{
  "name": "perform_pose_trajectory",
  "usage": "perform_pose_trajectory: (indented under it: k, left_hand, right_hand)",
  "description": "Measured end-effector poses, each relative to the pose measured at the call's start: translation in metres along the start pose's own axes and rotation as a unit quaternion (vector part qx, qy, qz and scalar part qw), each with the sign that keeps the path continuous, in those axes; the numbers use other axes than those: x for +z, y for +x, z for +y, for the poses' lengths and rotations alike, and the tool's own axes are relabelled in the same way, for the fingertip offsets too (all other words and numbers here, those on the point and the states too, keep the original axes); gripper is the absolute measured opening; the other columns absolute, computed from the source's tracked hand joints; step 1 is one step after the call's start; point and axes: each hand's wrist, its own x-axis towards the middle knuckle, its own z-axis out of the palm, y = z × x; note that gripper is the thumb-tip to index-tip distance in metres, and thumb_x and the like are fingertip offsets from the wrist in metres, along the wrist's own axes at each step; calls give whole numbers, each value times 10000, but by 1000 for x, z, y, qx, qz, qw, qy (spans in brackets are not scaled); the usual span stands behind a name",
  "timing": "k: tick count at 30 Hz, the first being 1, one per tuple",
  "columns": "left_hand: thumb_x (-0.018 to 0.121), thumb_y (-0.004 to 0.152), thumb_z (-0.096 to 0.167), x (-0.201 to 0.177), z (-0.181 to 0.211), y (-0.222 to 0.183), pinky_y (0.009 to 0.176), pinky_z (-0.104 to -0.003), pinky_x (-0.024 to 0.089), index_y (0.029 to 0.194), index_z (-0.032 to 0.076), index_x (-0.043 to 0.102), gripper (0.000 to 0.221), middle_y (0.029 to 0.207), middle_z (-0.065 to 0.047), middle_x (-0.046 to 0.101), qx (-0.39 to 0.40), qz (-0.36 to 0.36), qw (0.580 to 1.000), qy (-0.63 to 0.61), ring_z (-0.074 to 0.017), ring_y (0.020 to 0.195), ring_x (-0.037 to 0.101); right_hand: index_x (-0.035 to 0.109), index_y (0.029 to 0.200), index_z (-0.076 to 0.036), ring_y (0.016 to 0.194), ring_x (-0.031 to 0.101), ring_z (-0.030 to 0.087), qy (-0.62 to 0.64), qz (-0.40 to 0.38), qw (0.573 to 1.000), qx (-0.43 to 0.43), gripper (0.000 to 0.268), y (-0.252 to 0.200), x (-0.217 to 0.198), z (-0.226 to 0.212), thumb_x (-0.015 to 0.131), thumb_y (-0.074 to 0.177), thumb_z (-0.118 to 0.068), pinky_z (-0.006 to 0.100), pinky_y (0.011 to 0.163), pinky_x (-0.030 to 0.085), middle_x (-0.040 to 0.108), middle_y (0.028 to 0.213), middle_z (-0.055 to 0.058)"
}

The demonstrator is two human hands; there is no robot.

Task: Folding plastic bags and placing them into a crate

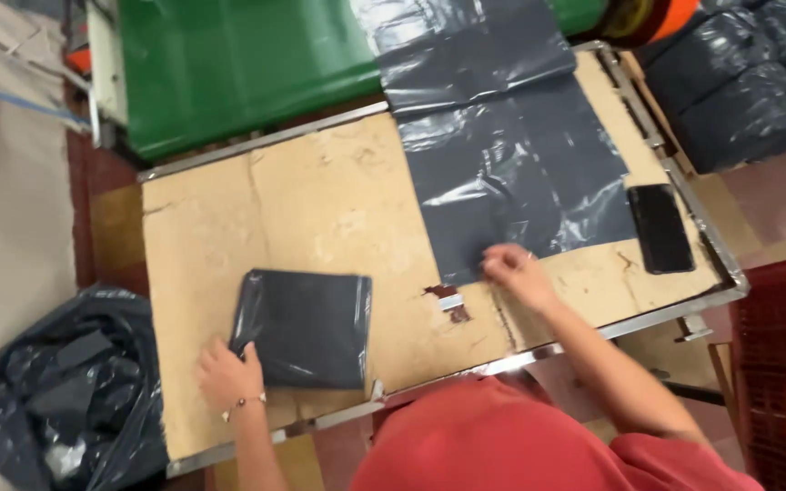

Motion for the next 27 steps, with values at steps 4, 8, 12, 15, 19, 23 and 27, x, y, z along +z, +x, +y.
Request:
perform_pose_trajectory:
  k: [4, 8, 12, 15, 19, 23, 27]
  left_hand:
    - [732, 840, 479, -31, 130, -21, 778, -513, 563, 1274, 196, 641, 527, 1211, -67, 651, 138, 68, 988, -19, -325, 1154, 598]
    - [713, 822, 505, 28, 283, -57, 958, -483, 546, 1231, 123, 656, 562, 1218, -127, 650, 376, 18, 908, -181, -349, 1200, 608]
    - [678, 868, 593, -5, 381, -100, 1132, -559, 412, 1438, 141, 506, 747, 1522, -123, 483, 383, -133, 906, -117, -385, 1444, 406]
    - [573, 895, 700, -13, 409, -117, 1152, -630, 347, 1527, 146, 397, 858, 1628, -113, 342, 378, -209, 897, -90, -407, 1521, 258]
    - [541, 789, 852, -14, 399, -135, 1147, -700, 302, 1543, 124, 384, 1060, 1660, -140, 271, 406, -202, 888, -74, -462, 1540, 168]
    - [601, 642, 921, 3, 398, -133, 1140, -714, 302, 1556, 134, 374, 1227, 1668, -127, 268, 417, -168, 890, -72, -452, 1551, 152]
    - [547, 568, 977, 7, 410, -158, 1112, -756, 270, 1552, 126, 378, 1312, 1655, -125, 313, 420, -98, 898, -81, -448, 1546, 187]
  right_hand:
    - [691, 1206, -173, 1042, 661, 230, -403, 211, 876, -159, 364, 88, -132, -35, 762, 902, -360, 387, 929, 513, 685, 1145, 41]
    - [520, 1463, -48, 1274, 550, 425, -489, 293, 814, -112, 774, 178, -213, -55, 834, 854, -409, 542, 1075, 448, 537, 1387, 206]
    - [497, 1473, 18, 1261, 584, 482, -430, 273, 861, -18, 927, 208, -234, -75, 884, 775, -453, 574, 1063, 473, 610, 1332, 305]
    - [500, 1436, -19, 1263, 600, 410, -331, 261, 907, 7, 918, 216, -239, -93, 920, 722, -415, 524, 1059, 486, 632, 1315, 265]
    - [682, 1263, -15, 1169, 656, 417, -37, 130, 990, 50, 607, 150, -212, -137, 890, 788, -331, 555, 923, 546, 681, 1211, 260]
    - [645, 1309, -30, 1099, 638, 220, -75, -55, 993, -77, 597, 114, -202, -173, 876, 759, -71, 379, 928, 553, 689, 1182, 100]
    - [624, 1272, 11, 1087, 649, 304, -205, -114, 960, -150, 631, 92, -163, -222, 900, 718, -106, 477, 901, 551, 697, 1136, 230]
